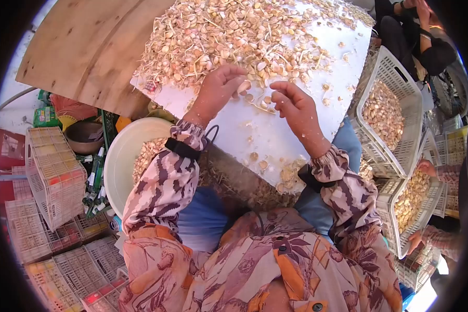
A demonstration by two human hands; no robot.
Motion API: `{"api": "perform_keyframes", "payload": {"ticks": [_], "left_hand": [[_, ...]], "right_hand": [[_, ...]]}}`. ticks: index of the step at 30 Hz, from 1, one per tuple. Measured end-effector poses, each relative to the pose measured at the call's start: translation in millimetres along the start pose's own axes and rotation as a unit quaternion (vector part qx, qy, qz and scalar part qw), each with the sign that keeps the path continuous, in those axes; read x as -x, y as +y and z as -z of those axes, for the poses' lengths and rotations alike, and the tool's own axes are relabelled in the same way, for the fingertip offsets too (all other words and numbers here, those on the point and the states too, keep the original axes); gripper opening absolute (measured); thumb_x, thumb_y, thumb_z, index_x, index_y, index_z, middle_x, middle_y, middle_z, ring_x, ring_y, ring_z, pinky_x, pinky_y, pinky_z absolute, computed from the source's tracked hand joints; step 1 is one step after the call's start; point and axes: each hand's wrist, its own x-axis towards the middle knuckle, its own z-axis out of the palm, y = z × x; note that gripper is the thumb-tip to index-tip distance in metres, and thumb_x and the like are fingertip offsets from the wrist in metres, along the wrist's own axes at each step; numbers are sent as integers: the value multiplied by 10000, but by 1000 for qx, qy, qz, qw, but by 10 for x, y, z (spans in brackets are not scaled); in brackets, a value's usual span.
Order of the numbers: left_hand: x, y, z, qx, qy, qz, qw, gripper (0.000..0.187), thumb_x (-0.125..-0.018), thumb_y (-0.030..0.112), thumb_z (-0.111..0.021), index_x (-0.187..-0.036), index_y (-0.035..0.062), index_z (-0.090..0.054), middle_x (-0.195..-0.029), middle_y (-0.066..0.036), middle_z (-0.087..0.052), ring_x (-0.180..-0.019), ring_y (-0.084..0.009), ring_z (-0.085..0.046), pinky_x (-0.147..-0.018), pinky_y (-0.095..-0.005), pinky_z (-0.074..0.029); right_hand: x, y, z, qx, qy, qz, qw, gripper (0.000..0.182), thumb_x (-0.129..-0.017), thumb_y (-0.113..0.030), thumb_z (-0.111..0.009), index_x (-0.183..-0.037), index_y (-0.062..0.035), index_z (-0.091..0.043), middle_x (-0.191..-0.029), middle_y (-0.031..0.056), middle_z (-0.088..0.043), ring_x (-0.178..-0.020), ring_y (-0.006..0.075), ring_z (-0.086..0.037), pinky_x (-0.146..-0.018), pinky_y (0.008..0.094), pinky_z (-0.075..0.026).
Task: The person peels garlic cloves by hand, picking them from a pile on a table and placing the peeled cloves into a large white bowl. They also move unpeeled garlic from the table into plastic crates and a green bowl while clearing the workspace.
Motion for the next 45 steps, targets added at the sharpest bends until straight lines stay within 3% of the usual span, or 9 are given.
{"api": "perform_keyframes", "payload": {"ticks": [11, 20, 23, 25, 28, 30, 32, 37, 45], "left_hand": [[1080, 123, -370, 242, 72, 27, 967, 136, -901, 128, -580, -956, 6, -551, -775, -36, -576, -620, -83, -483, -562, -215, -389], [1787, 696, 183, 131, 92, 110, 981, 104, -846, 54, -633, -912, 30, -556, -771, -44, -590, -604, -75, -494, -530, -199, -392], [1932, 1316, 68, 202, 62, -125, 970, 143, -827, 31, -654, -942, 5, -573, -805, -85, -610, -647, -98, -544, -551, -215, -435], [1559, 1484, 28, 268, -293, -317, 861, 205, -830, 20, -650, -1010, -10, -557, -839, -105, -605, -696, -115, -565, -572, -232, -458], [1719, 1221, 133, 262, -94, -259, 925, 216, -865, 60, -619, -1057, -20, -560, -881, -116, -606, -736, -139, -571, -598, -252, -463], [1780, 991, 531, -102, 243, 0, 965, 251, -866, 150, -635, -1031, -36, -606, -875, -110, -647, -770, -145, -599, -650, -258, -467], [1675, 295, 1212, -591, 96, -72, 798, 198, -830, 120, -654, -964, -25, -642, -866, -89, -653, -785, -110, -608, -662, -242, -468], [508, -46, 612, -247, 155, -12, 957, 146, -812, 17, -590, -936, -11, -660, -838, -120, -657, -656, -176, -627, -622, -266, -490], [-436, -357, 42, -530, -61, -167, 829, 187, -774, 29, -598, -958, 29, -626, -833, -126, -605, -809, -281, -609, -748, -331, -498]], "right_hand": [[278, -170, -340, 222, -67, 247, 941, 95, -819, -115, -621, -863, -41, -661, -772, 129, -639, -707, 275, -623, -639, 332, -487], [193, -355, -368, 309, -394, 435, 749, 44, -792, -51, -646, -830, -31, -638, -760, 89, -595, -696, 242, -592, -599, 308, -462], [-97, -225, -325, 233, -301, 346, 858, 67, -776, -26, -646, -843, -27, -644, -780, 89, -596, -717, 236, -593, -629, 301, -466], [-310, -233, -124, 328, -213, 320, 863, 99, -766, -8, -648, -863, -25, -651, -792, 84, -603, -724, 231, -596, -649, 297, -469], [-641, -151, 240, 385, -113, 371, 837, 101, -763, -131, -647, -832, -64, -678, -822, 95, -620, -788, 268, -587, -685, 347, -474], [-694, -117, 360, 508, 16, 404, 761, 129, -778, -177, -649, -837, -70, -691, -806, 93, -626, -735, 269, -596, -669, 338, -475], [-679, -237, 269, 454, 11, 302, 838, 147, -787, -189, -644, -838, -59, -690, -812, 90, -633, -727, 266, -602, -665, 332, -477], [-763, -150, 225, 296, 55, 128, 945, 204, -816, -217, -634, -874, -30, -691, -760, 100, -672, -665, 167, -626, -638, 278, -477], [-902, -41, 326, 327, 63, 148, 931, 225, -812, -260, -602, -838, -51, -681, -752, 133, -647, -687, 286, -617, -623, 348, -470]]}}
